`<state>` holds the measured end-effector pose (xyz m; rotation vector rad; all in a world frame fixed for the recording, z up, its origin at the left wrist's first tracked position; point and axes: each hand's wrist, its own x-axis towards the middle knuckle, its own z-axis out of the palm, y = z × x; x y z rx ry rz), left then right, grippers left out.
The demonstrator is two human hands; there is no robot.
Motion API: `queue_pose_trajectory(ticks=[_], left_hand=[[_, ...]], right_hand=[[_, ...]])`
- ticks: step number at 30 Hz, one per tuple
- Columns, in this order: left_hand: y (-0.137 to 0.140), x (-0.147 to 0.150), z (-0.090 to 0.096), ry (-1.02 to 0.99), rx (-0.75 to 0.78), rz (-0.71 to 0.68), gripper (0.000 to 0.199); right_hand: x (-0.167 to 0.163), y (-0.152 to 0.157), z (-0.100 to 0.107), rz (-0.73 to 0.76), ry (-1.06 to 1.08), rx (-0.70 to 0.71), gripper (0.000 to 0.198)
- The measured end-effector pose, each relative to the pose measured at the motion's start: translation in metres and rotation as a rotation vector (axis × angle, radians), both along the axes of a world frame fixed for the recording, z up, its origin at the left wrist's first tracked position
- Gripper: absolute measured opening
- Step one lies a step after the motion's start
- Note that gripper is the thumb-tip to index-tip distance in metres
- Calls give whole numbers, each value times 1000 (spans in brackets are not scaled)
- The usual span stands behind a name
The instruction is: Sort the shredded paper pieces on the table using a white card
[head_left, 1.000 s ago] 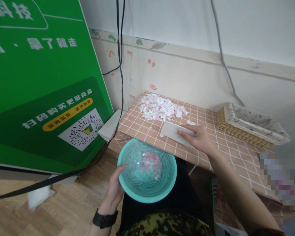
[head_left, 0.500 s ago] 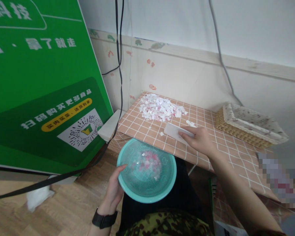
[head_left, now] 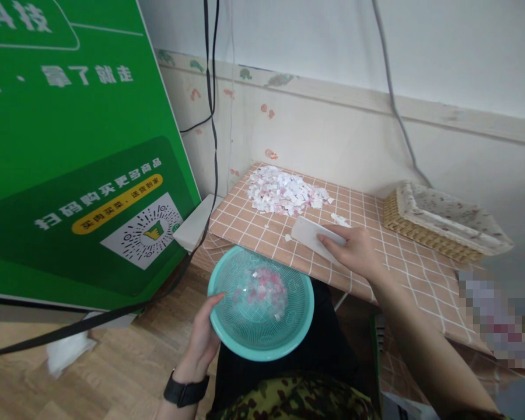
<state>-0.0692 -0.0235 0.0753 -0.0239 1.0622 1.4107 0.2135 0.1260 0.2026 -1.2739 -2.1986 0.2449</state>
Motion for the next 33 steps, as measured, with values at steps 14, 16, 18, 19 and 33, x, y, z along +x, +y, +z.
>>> queue_pose_trajectory(ticks=[14, 16, 18, 19, 33], left_hand=[[1, 0, 0, 13, -10, 2, 15], [1, 0, -1, 18, -14, 6, 14], [0, 0, -2, 24, -15, 9, 14], [0, 0, -2, 24, -15, 10, 14], [2, 2, 5, -4, -39, 23, 11]], right_hand=[[-14, 17, -9, 61, 22, 0, 26], [-11, 21, -8, 32, 29, 3, 26], [-6, 23, -5, -1, 43, 5, 26], [-4, 23, -4, -13, 44, 3, 26], [3, 6, -2, -9, 77, -91, 26]])
